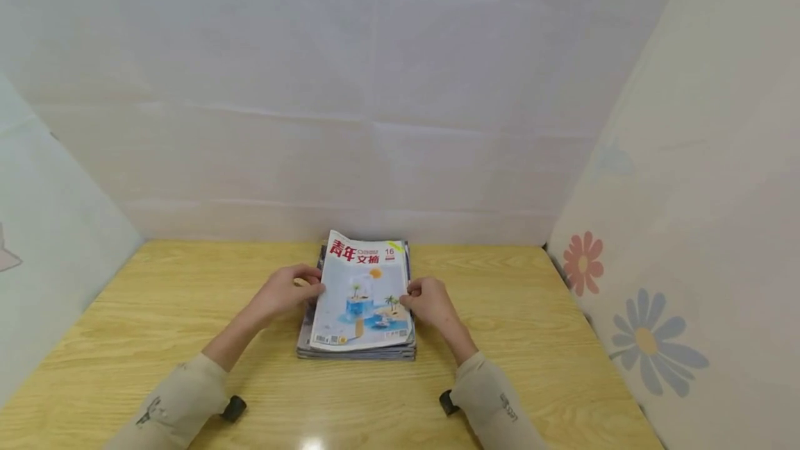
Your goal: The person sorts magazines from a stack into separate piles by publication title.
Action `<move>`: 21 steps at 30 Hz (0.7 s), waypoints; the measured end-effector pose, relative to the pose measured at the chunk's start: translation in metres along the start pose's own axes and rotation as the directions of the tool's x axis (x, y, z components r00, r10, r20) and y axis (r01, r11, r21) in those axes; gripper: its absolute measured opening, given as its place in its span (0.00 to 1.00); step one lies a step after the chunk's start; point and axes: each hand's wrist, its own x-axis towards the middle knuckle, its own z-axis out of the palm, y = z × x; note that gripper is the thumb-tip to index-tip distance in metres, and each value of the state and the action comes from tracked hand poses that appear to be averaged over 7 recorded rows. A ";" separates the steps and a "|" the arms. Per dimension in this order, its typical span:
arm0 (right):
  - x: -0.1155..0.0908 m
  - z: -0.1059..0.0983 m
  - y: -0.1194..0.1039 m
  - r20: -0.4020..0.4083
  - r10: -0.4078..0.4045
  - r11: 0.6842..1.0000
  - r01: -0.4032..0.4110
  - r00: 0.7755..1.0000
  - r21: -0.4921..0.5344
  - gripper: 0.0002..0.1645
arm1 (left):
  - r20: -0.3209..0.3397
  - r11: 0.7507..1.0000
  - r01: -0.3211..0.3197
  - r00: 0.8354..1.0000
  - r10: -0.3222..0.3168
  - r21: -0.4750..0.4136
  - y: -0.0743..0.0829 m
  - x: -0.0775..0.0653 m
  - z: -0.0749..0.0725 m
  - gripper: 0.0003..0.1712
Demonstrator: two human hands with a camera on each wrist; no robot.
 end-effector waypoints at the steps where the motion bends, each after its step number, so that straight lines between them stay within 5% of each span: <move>1: 0.000 0.000 0.001 0.000 0.003 1.000 -0.003 1.000 0.014 0.20 | 0.021 0.999 0.011 1.000 -0.010 -0.048 0.002 0.000 0.001 0.24; 9: -0.003 -0.003 0.008 0.024 0.120 0.975 -0.123 0.992 0.186 0.21 | 0.167 0.940 0.101 0.985 -0.048 -0.326 0.003 0.004 0.008 0.31; 21: 0.005 -0.006 0.000 0.003 0.140 0.903 -0.129 0.990 0.409 0.21 | 0.139 0.903 0.085 0.990 -0.028 -0.421 0.011 0.018 0.001 0.34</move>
